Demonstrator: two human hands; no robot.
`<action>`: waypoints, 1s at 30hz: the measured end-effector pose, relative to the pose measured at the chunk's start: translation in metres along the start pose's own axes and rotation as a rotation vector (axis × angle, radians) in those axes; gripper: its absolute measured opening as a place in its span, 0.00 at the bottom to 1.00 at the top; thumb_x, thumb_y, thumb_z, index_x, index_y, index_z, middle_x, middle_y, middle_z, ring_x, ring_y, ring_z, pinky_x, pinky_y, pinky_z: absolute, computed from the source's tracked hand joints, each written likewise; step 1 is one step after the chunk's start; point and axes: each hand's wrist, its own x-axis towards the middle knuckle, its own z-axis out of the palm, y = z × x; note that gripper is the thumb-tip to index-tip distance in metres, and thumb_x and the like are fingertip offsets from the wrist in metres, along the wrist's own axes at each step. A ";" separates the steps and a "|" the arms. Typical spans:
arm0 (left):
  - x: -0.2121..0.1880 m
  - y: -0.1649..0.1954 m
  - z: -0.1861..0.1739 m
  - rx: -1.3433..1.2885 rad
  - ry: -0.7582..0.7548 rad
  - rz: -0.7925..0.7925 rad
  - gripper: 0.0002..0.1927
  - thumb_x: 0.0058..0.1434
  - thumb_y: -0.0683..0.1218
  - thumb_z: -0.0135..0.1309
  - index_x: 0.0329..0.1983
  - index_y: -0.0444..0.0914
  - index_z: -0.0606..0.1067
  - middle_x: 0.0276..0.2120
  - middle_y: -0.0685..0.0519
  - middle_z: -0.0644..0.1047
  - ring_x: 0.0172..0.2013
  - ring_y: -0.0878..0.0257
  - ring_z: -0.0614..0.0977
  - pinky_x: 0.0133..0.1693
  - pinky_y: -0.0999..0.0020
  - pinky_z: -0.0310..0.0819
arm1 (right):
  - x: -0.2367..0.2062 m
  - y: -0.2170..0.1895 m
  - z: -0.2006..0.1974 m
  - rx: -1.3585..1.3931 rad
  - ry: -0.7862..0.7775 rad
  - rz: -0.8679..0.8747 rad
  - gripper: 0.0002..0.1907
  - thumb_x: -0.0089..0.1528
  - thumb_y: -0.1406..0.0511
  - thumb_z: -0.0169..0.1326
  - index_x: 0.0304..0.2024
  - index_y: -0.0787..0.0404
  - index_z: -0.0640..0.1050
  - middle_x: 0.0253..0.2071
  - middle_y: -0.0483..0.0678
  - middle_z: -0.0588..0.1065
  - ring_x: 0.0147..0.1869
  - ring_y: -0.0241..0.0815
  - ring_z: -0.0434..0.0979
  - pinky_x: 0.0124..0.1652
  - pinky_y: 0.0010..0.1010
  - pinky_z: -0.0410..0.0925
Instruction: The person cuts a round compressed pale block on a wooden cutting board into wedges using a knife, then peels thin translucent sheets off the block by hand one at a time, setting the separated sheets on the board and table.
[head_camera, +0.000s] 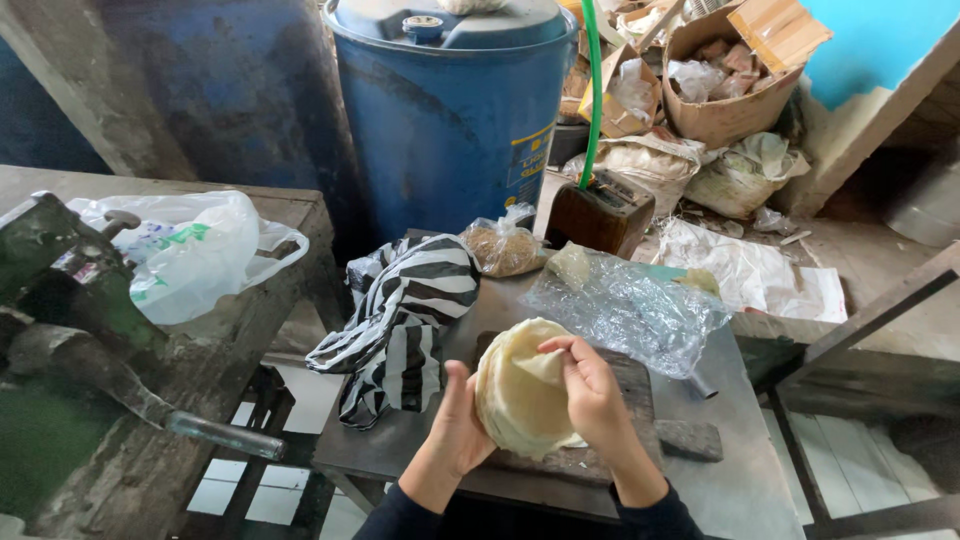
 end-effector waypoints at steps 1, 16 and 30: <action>0.002 -0.002 0.000 0.117 -0.025 0.036 0.40 0.57 0.53 0.62 0.68 0.31 0.64 0.58 0.45 0.76 0.56 0.56 0.79 0.55 0.59 0.76 | -0.003 -0.005 0.001 -0.038 -0.022 -0.008 0.13 0.71 0.63 0.42 0.50 0.61 0.76 0.38 0.42 0.74 0.43 0.26 0.68 0.46 0.20 0.65; 0.001 -0.006 0.003 0.569 0.109 0.174 0.25 0.60 0.32 0.52 0.62 0.32 0.71 0.50 0.51 0.79 0.49 0.65 0.80 0.51 0.69 0.75 | -0.009 -0.028 -0.006 -0.168 -0.217 0.073 0.26 0.55 0.75 0.62 0.55 0.58 0.76 0.32 0.44 0.74 0.34 0.32 0.71 0.36 0.25 0.69; -0.003 0.007 0.013 0.520 0.116 0.053 0.26 0.59 0.33 0.54 0.63 0.31 0.71 0.50 0.50 0.80 0.49 0.63 0.81 0.51 0.67 0.75 | -0.006 0.001 -0.004 -0.088 -0.049 -0.035 0.10 0.67 0.65 0.53 0.48 0.63 0.74 0.34 0.40 0.76 0.37 0.25 0.71 0.35 0.22 0.68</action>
